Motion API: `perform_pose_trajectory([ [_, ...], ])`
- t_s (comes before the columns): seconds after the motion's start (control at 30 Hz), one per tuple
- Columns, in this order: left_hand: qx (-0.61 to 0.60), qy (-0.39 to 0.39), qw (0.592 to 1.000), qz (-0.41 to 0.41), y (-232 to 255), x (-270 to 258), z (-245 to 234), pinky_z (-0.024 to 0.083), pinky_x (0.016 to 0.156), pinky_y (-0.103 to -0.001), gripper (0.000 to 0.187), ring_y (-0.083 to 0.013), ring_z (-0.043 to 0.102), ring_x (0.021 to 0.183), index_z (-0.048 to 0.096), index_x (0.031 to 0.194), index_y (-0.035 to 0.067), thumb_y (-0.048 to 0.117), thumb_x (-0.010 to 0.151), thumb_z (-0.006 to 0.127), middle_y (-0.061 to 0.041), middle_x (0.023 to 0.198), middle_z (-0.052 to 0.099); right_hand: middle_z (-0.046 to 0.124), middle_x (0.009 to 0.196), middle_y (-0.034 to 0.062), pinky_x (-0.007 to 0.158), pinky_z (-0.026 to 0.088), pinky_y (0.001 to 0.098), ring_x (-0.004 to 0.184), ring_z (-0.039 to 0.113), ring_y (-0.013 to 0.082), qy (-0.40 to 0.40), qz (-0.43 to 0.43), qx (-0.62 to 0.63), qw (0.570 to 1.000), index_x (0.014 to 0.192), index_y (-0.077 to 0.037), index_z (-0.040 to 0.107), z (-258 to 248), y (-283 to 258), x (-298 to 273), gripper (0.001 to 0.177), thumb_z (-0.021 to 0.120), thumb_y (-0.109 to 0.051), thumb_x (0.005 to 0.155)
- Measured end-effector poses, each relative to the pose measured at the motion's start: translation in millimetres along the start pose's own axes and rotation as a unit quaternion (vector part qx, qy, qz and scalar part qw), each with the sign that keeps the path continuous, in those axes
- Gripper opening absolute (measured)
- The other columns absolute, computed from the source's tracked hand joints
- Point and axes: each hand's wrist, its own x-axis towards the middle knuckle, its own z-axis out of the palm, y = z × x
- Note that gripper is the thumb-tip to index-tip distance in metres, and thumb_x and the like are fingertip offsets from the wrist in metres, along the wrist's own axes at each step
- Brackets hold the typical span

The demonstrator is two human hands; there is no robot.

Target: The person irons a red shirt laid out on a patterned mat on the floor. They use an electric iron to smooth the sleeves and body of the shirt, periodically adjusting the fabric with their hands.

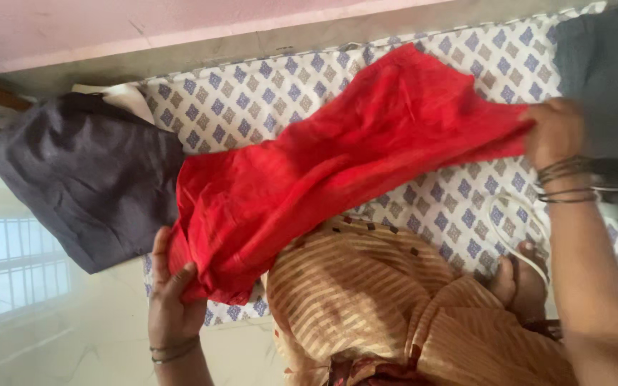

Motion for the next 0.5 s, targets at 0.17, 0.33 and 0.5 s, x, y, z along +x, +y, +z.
perform_pose_trajectory([
  [0.17,0.662,-0.194,0.713,-0.124,7.6,-3.5,-24.3,0.051,0.102,-0.038,0.054,-0.0262,0.068,0.116,0.062,0.139,0.021,0.021,0.086,0.07,-0.011,0.125,0.075,0.074,0.129,0.0116,0.103,0.055,0.0501,0.117,0.071,0.0332,-0.364,0.137,-0.296,0.872,0.119,-0.025,0.079,-60.3,-16.5,-22.1,0.027,0.06,-0.033,0.102],
  [0.33,0.771,0.04,0.589,0.239,37.1,21.5,20.9,0.05,0.096,-0.048,0.045,-0.0404,0.064,0.107,0.065,0.132,0.006,0.021,0.09,0.072,-0.022,0.118,0.068,0.062,0.144,0.0111,0.105,0.051,0.0539,0.127,0.061,0.0365,-0.314,0.12,-0.17,0.926,0.14,-0.025,0.063,-26.4,-88.5,-2.9,0.041,0.057,-0.034,0.101],
  [0.5,0.629,-0.052,0.679,0.375,-17.9,174.8,92.3,0.058,0.096,-0.044,0.028,-0.0376,0.071,0.111,0.069,0.124,-0.002,0.006,0.099,0.061,-0.025,0.126,0.069,0.055,0.148,0.0176,0.107,0.043,0.0547,0.133,0.05,0.0397,-0.12,0.01,-0.015,0.993,0.149,-0.017,0.055,83.4,-84.2,75.4,0.052,0.062,-0.023,0.098],
])
